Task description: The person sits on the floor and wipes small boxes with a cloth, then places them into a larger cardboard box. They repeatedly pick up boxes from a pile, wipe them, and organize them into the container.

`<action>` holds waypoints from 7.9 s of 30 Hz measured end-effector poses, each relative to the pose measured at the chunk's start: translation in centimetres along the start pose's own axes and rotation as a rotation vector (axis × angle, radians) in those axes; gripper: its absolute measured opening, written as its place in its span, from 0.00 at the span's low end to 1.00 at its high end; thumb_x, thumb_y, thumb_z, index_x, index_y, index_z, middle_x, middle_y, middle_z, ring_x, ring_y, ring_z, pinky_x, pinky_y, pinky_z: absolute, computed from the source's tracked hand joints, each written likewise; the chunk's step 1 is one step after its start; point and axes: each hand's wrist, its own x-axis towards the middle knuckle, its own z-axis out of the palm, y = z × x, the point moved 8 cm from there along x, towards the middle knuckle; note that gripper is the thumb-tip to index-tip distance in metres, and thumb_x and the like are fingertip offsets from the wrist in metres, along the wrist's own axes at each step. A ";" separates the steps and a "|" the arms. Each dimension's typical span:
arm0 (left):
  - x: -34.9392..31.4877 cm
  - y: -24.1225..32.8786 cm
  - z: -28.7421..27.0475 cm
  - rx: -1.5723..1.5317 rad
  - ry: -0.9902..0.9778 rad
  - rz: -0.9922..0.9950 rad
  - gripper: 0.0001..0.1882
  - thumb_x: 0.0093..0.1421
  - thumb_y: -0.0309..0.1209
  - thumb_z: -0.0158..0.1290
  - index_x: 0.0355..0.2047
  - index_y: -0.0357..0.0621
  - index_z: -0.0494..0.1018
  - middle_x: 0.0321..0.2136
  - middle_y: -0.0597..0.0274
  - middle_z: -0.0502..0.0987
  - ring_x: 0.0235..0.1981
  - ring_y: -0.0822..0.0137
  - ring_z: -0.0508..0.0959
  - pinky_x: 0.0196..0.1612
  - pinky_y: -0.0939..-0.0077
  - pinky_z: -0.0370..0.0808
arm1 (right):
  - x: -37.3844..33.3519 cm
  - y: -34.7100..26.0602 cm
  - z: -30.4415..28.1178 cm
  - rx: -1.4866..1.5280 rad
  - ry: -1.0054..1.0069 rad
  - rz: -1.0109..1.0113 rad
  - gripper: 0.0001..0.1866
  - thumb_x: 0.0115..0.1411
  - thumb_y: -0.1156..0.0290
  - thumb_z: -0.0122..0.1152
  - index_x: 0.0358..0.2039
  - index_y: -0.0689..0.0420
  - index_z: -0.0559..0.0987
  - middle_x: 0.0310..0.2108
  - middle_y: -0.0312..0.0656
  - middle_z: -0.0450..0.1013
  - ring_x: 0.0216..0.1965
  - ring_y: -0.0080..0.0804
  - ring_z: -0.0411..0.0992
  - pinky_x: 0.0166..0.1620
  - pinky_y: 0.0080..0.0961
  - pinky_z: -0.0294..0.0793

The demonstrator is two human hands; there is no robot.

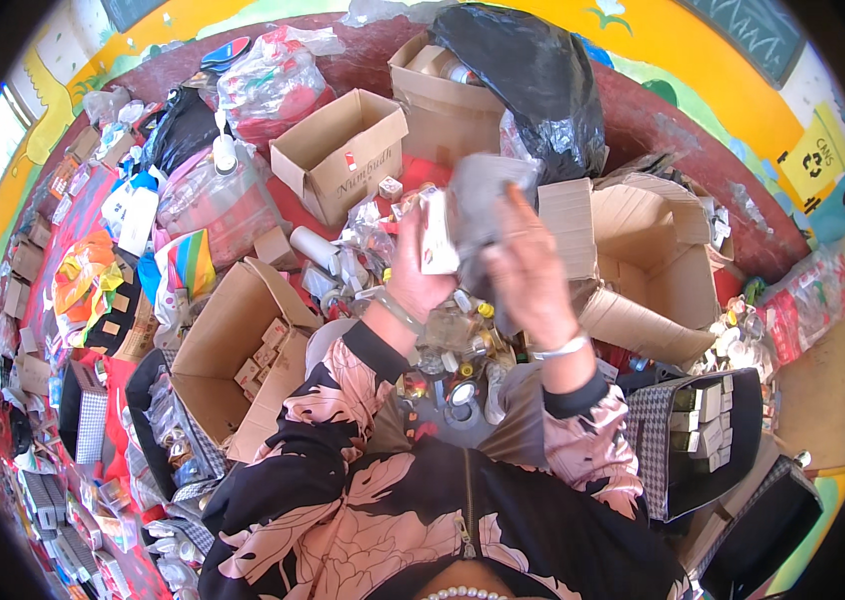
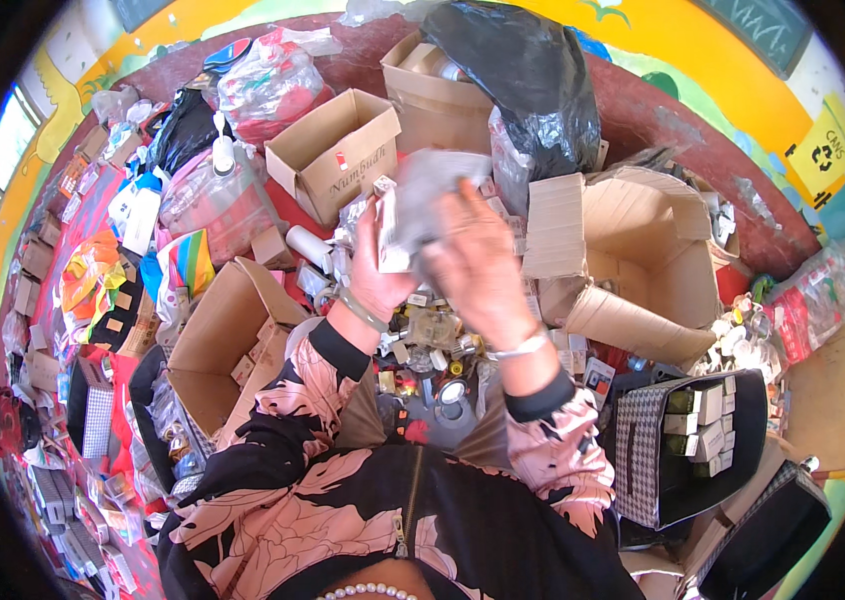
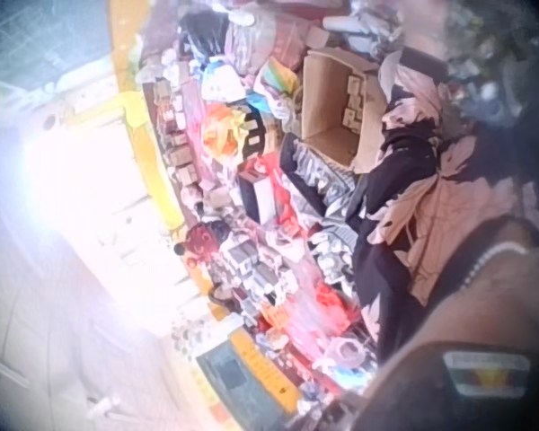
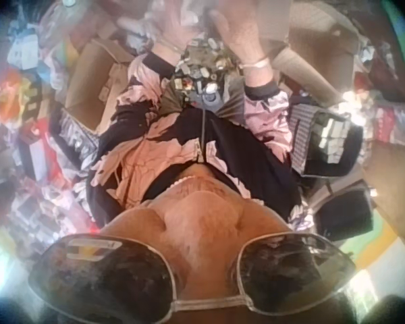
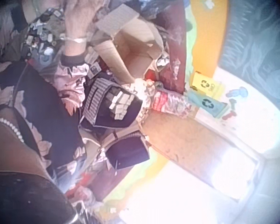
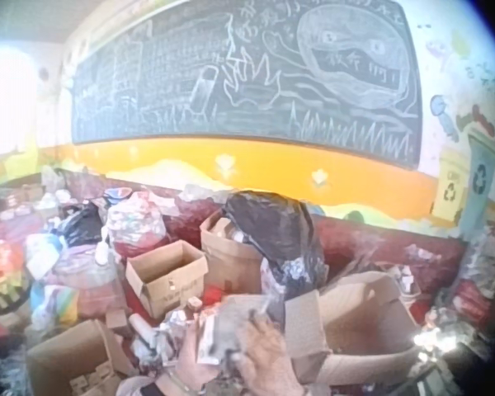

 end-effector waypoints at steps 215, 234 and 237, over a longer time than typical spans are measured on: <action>-1.1 -1.9 -4.8 0.019 0.098 -0.160 0.27 0.64 0.47 0.40 0.57 0.43 0.57 0.52 0.56 0.66 0.52 0.62 0.69 0.56 0.64 0.66 | -1.7 8.3 6.4 0.298 0.022 0.224 0.32 0.45 0.59 0.69 0.50 0.60 0.72 0.50 0.42 0.67 0.55 0.37 0.61 0.58 0.31 0.57; -0.9 1.4 -4.4 0.695 0.140 0.197 0.25 0.55 0.22 0.54 0.52 0.36 0.59 0.46 0.61 0.70 0.46 0.72 0.71 0.48 0.77 0.69 | -6.8 15.8 7.9 1.001 0.493 1.021 0.35 0.56 0.39 0.50 0.49 0.61 0.68 0.39 0.42 0.71 0.38 0.30 0.72 0.40 0.27 0.74; -1.7 1.3 -3.7 0.627 0.120 0.167 0.28 0.50 0.17 0.55 0.52 0.37 0.61 0.44 0.64 0.71 0.43 0.74 0.72 0.46 0.77 0.71 | -6.3 14.6 10.0 1.002 0.137 0.611 0.26 0.63 0.50 0.45 0.51 0.59 0.67 0.42 0.39 0.70 0.40 0.30 0.70 0.44 0.25 0.72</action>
